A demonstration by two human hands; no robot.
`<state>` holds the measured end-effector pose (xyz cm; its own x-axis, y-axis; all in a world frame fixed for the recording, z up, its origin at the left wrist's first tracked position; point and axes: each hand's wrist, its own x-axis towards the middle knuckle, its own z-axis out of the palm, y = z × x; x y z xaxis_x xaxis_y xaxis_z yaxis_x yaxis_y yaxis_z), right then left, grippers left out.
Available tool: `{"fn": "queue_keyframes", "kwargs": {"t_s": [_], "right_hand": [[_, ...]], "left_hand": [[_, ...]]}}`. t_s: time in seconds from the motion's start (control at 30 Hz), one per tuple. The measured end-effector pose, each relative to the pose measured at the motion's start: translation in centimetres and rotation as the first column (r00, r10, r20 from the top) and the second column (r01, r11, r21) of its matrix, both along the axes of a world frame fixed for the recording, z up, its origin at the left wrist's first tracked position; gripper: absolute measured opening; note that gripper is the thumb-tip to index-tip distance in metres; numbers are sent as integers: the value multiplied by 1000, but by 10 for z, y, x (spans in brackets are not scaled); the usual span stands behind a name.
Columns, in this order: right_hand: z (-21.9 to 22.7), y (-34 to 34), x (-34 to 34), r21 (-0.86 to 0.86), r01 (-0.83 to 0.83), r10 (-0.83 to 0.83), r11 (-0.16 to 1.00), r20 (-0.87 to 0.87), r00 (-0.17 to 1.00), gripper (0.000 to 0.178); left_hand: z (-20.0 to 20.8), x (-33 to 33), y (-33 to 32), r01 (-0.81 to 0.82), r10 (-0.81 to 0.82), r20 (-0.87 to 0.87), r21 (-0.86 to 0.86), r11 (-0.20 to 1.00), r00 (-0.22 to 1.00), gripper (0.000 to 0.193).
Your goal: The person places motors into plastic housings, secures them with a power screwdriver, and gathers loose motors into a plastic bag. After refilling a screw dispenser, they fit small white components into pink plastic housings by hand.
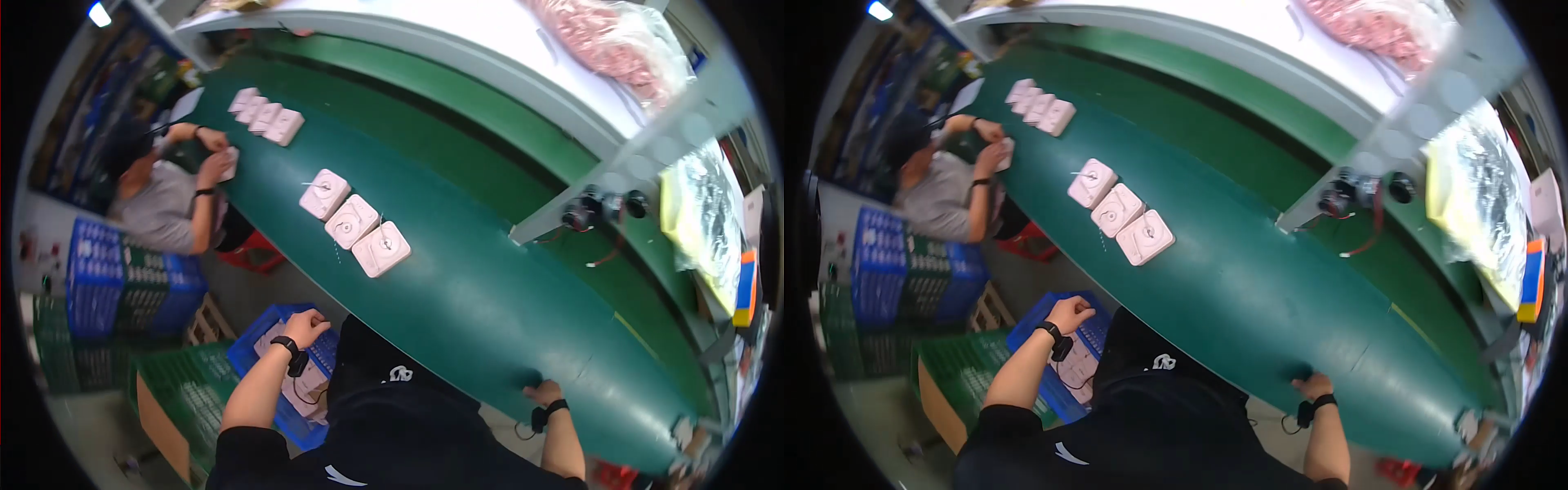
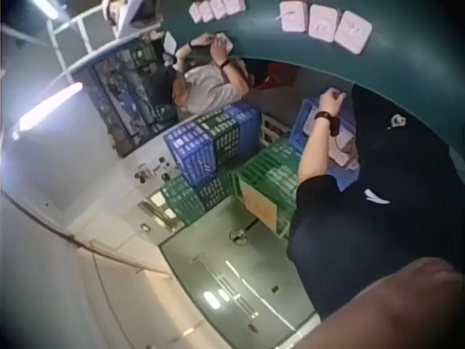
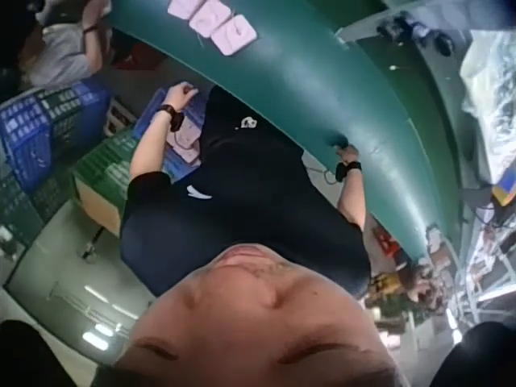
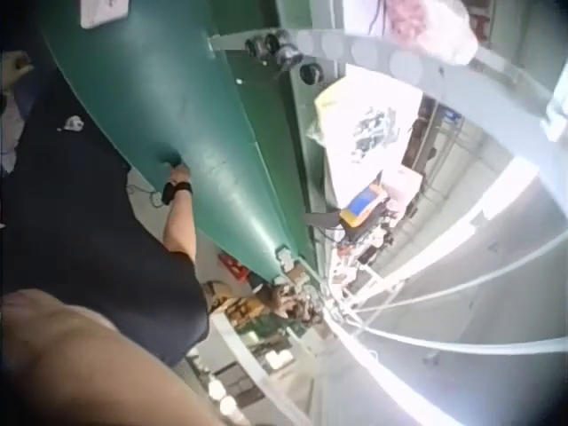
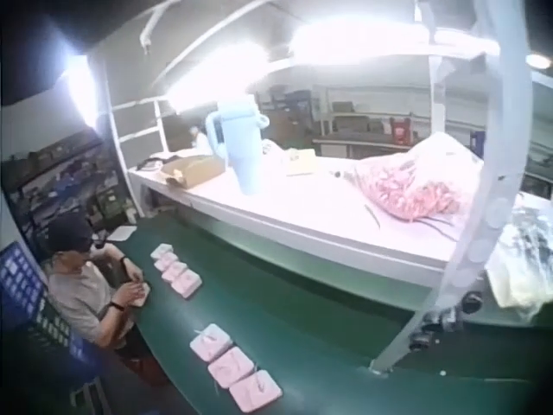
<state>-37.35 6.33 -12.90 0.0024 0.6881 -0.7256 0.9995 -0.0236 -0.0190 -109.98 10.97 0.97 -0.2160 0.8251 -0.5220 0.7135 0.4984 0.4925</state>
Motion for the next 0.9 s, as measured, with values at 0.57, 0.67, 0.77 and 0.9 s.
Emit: {"fn": "queue_keyframes", "kwargs": {"t_s": [0.57,0.67,0.77,0.9], "right_hand": [[162,96,-410,-45,377,-365,925,-383,849,36],[146,138,-415,168,273,-168,947,-465,869,38],[128,185,-437,236,224,-56,946,-561,826,41],[97,223,-468,382,360,72,851,-765,640,44]], "left_hand": [[-23,-77,70,67,-118,416,135,989,902,24],[-20,-68,92,44,-135,391,234,971,910,22],[-16,-40,102,116,-236,300,367,923,924,33],[-10,8,107,224,-279,4,588,777,960,57]]}}
